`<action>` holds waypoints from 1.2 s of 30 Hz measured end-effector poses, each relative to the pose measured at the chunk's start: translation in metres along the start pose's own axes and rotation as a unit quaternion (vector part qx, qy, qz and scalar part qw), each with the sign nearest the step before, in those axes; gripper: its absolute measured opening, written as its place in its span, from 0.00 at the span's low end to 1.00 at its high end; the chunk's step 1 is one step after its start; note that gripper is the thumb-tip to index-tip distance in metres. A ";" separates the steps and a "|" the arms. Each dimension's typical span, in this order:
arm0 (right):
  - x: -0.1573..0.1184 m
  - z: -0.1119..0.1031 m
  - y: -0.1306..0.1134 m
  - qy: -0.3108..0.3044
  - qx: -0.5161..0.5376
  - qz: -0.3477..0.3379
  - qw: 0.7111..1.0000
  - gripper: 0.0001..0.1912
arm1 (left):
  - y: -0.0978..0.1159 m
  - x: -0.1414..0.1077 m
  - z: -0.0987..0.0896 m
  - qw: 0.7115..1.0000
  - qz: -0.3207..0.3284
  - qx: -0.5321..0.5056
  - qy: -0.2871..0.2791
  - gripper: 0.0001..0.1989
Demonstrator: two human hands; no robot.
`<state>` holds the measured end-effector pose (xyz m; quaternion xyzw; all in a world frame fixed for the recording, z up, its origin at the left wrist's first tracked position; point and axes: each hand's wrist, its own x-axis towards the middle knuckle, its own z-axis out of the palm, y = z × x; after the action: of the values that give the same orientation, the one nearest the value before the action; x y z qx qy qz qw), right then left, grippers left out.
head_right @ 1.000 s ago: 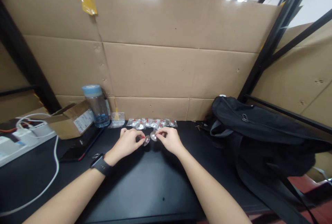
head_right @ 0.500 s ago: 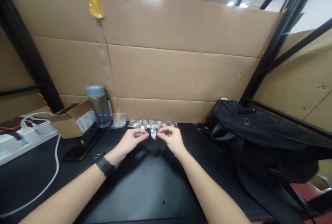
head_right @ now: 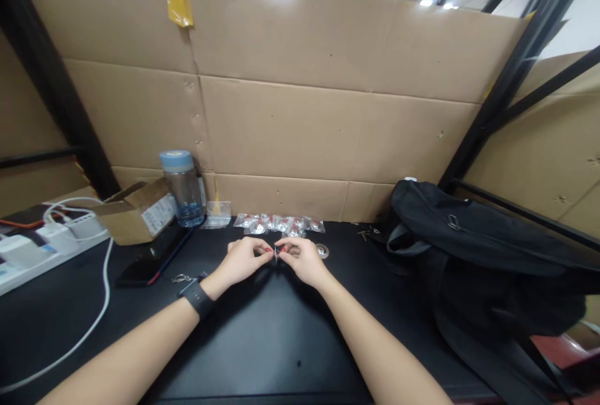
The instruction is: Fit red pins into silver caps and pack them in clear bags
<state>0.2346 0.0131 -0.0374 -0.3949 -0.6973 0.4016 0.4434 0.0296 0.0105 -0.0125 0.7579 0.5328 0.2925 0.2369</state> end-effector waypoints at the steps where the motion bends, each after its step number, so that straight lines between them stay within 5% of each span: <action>1: 0.000 0.000 0.001 -0.005 -0.021 -0.004 1.000 0.16 | 0.000 0.000 0.000 1.000 0.002 0.019 -0.003 0.10; 7: 0.000 -0.005 0.005 -0.039 -0.124 -0.061 0.990 0.16 | -0.004 0.002 0.006 0.998 -0.012 0.055 -0.012 0.10; 13: 0.004 -0.010 0.011 -0.045 -0.112 -0.055 0.991 0.29 | -0.004 0.002 0.007 0.999 -0.008 0.051 -0.008 0.10; 22: 0.002 -0.001 0.008 -0.013 -0.208 -0.102 0.973 0.23 | -0.010 0.006 0.006 0.995 0.039 0.093 -0.004 0.10; 25: 0.001 0.001 0.006 -0.007 -0.216 -0.118 0.969 0.22 | -0.027 0.014 -0.016 0.988 0.065 0.139 0.033 0.08; 30: 0.002 0.000 0.006 -0.012 -0.175 -0.106 0.979 0.21 | -0.091 0.027 -0.068 0.932 -0.076 0.271 0.227 0.15; 33: 0.002 -0.002 0.006 -0.011 -0.149 -0.104 0.983 0.21 | -0.120 0.029 -0.080 0.926 -0.111 0.288 0.218 0.15; 36: 0.001 -0.003 0.003 -0.007 -0.142 -0.103 0.984 0.21 | -0.127 0.031 -0.076 0.930 -0.117 0.283 0.203 0.14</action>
<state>0.2383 0.0157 -0.0391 -0.3773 -0.7872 0.2528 0.4171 -0.1000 0.0838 -0.0370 0.6502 0.7150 0.2476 -0.0683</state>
